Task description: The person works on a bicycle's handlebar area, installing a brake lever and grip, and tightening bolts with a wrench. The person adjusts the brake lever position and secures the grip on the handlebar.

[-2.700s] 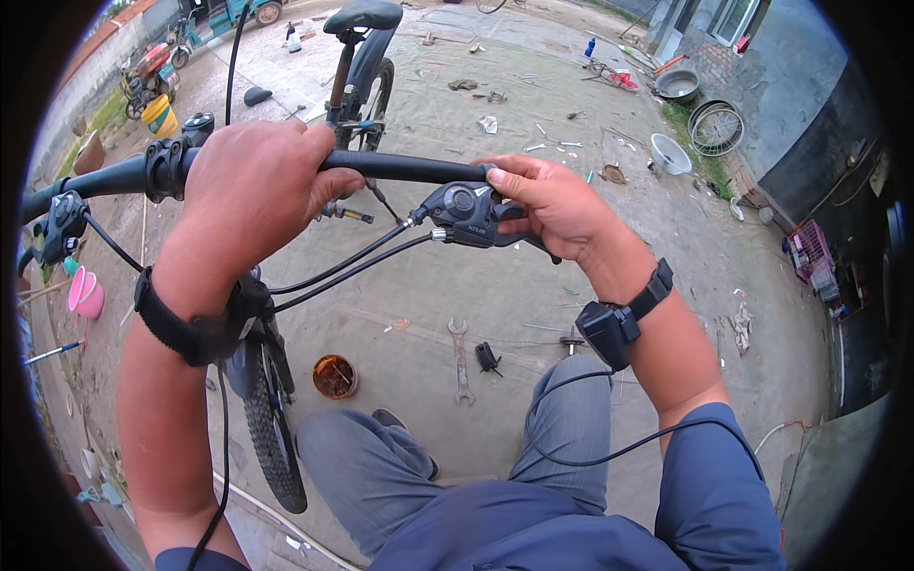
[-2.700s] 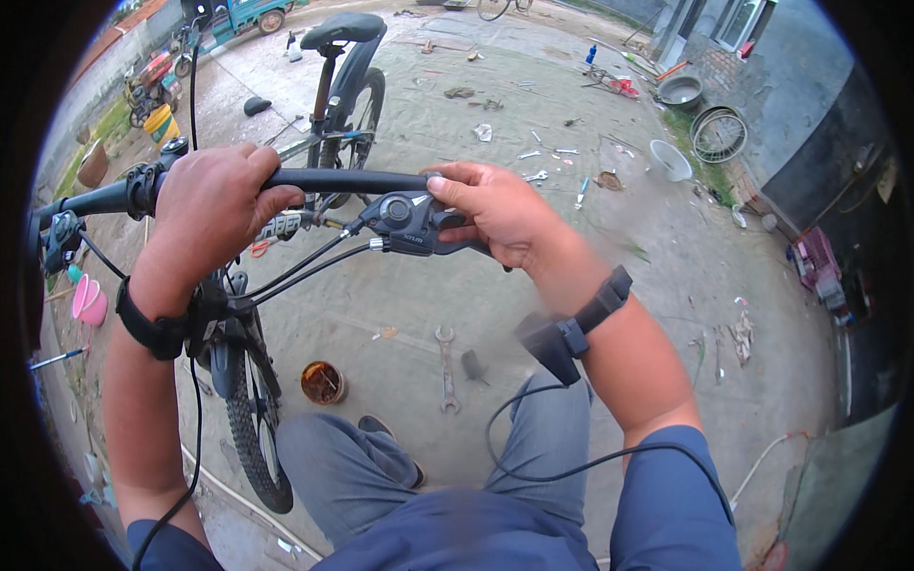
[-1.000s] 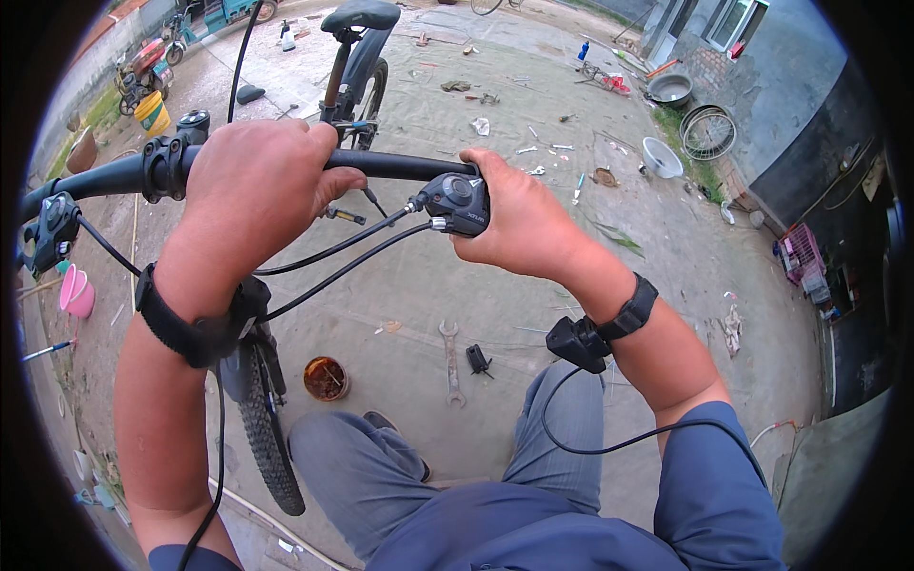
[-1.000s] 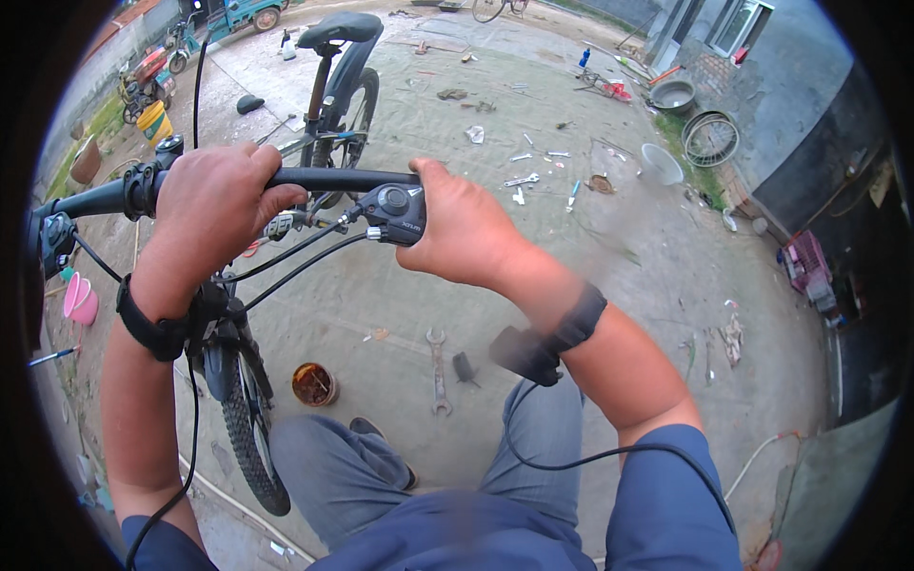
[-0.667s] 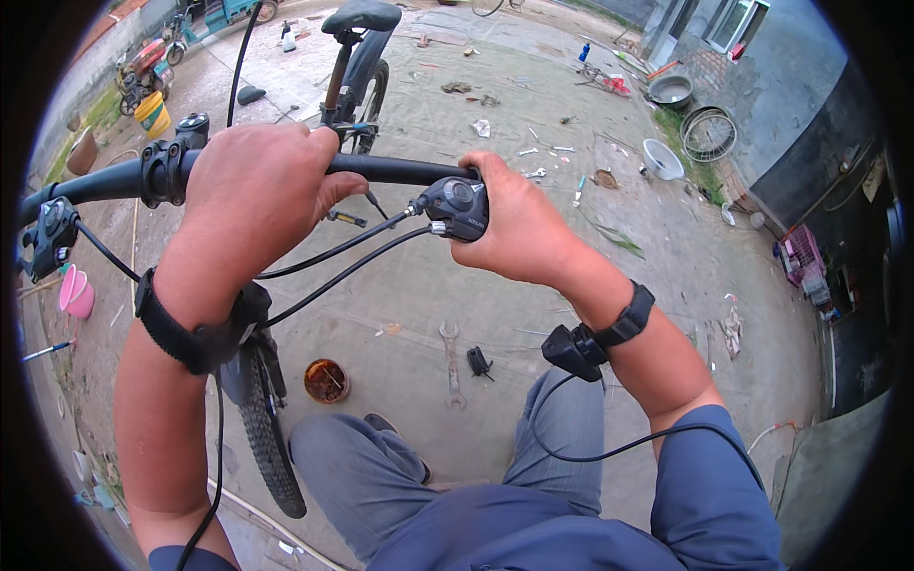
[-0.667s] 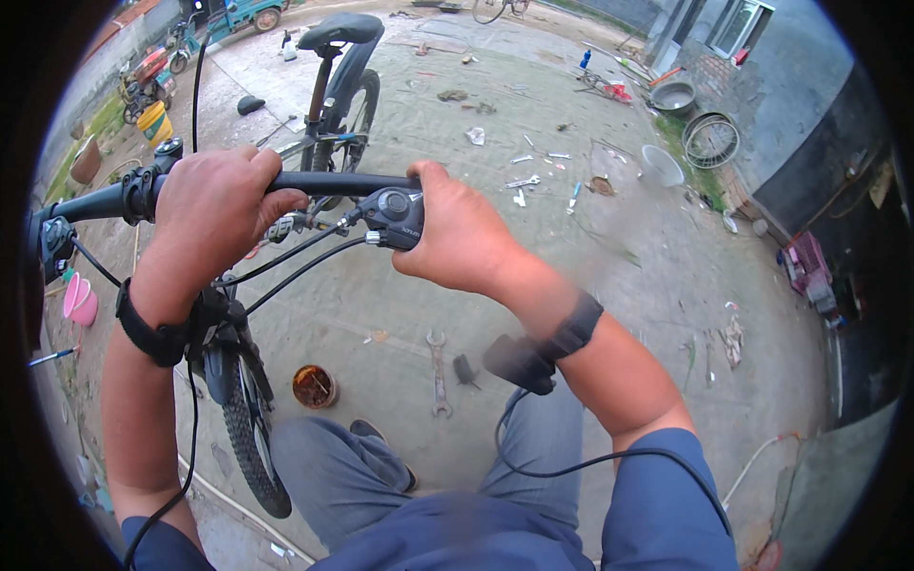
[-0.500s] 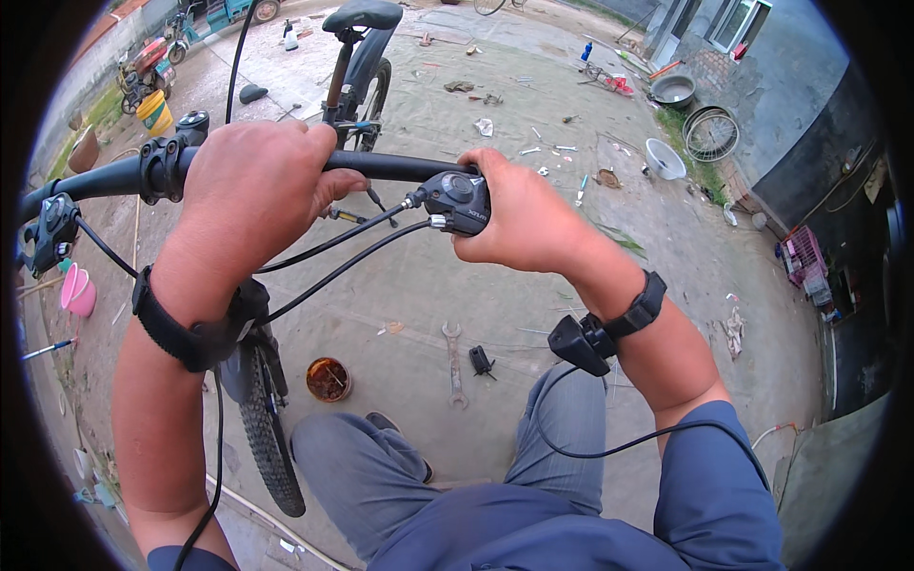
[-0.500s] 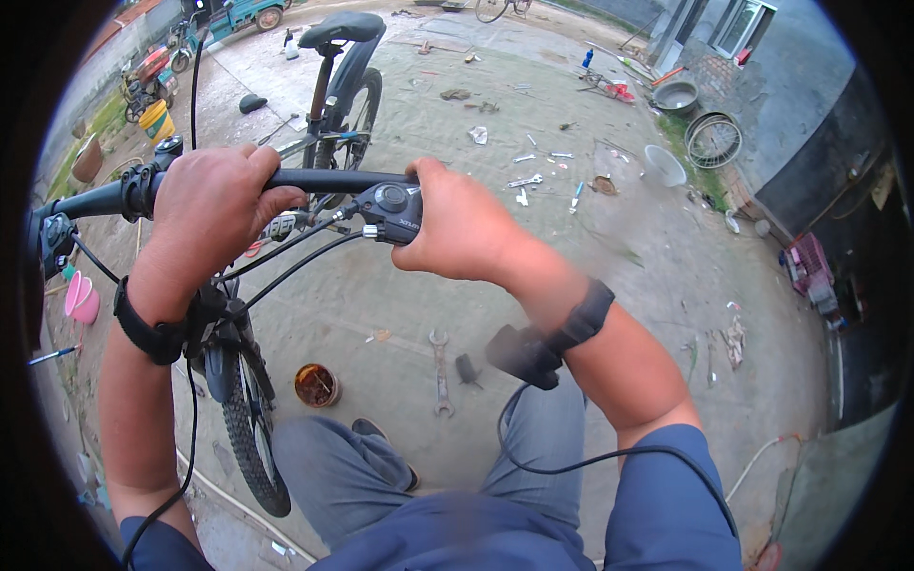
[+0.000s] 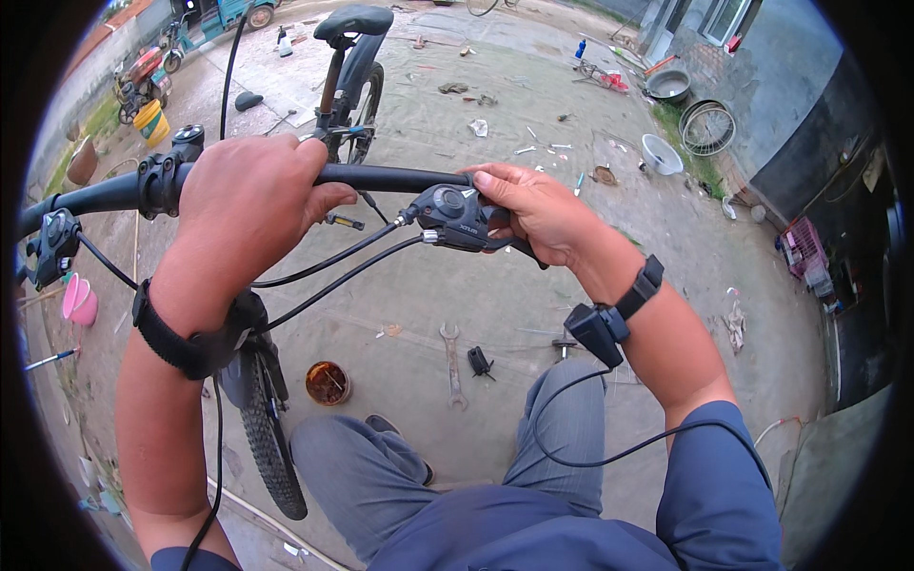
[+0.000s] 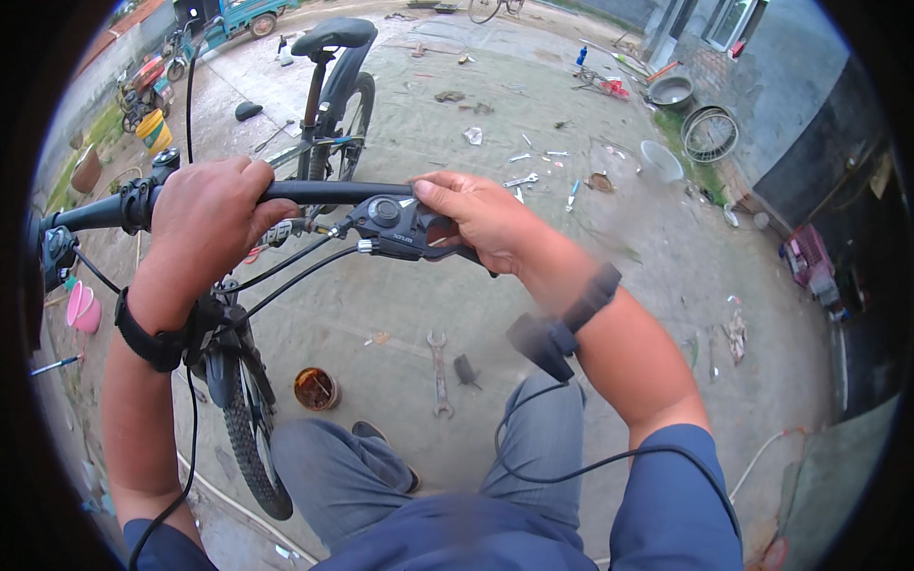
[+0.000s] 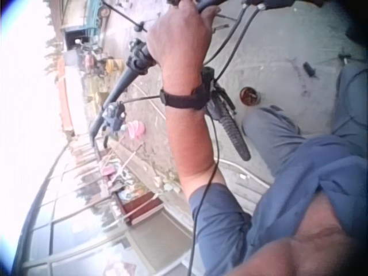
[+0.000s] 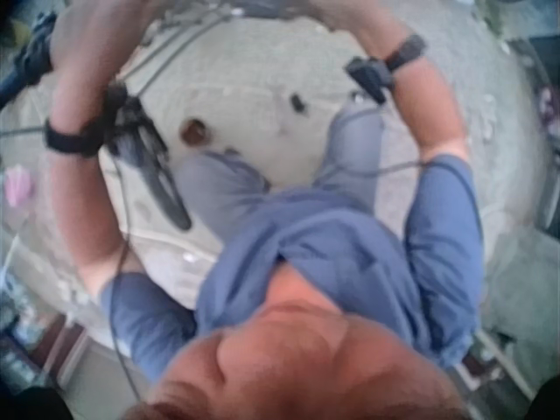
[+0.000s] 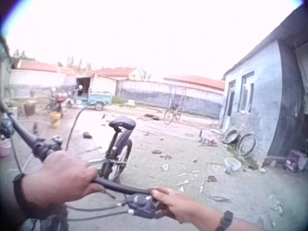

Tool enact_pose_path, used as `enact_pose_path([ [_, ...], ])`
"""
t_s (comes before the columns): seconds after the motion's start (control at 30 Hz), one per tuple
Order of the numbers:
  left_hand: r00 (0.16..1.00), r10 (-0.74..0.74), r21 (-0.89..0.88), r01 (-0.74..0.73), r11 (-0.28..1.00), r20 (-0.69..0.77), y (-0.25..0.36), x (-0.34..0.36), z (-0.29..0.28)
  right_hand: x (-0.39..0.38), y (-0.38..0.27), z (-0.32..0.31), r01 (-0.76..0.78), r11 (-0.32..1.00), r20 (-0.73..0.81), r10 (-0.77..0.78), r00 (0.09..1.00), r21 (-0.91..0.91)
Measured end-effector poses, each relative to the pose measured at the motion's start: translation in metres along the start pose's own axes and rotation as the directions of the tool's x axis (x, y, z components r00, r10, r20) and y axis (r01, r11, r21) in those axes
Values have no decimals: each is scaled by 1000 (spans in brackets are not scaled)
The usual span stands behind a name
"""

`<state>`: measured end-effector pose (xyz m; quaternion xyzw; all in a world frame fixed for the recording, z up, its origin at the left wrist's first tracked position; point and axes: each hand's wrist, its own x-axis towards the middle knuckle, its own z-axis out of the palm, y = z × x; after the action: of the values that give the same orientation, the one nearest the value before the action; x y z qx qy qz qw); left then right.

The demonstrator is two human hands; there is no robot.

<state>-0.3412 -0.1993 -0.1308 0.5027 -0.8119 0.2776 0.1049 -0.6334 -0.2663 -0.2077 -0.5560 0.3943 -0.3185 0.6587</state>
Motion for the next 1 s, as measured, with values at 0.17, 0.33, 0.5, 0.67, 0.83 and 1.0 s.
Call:
enact_pose_path([
  [0.17,1000,-5,14,5,1000,11,2,0,-1,5,2,-4,-38,987,45,31,998,156],
  [0.33,1000,6,-13,-6,1000,10,3,-1,-2,8,0,13,-25,983,90,9,996,181],
  [0.5,999,-10,-28,11,1000,44,3,0,-5,8,-7,13,-78,988,110,64,992,131],
  [0.67,997,-5,-63,10,998,78,-1,-3,-13,10,-6,3,-16,1000,142,14,990,9],
  [0.83,997,73,43,-74,996,24,-34,-22,-41,23,-3,-13,45,999,272,-38,961,-18],
  [1.0,998,58,31,-58,998,12,-58,-35,-46,35,1,-20,31,999,291,-34,956,16],
])
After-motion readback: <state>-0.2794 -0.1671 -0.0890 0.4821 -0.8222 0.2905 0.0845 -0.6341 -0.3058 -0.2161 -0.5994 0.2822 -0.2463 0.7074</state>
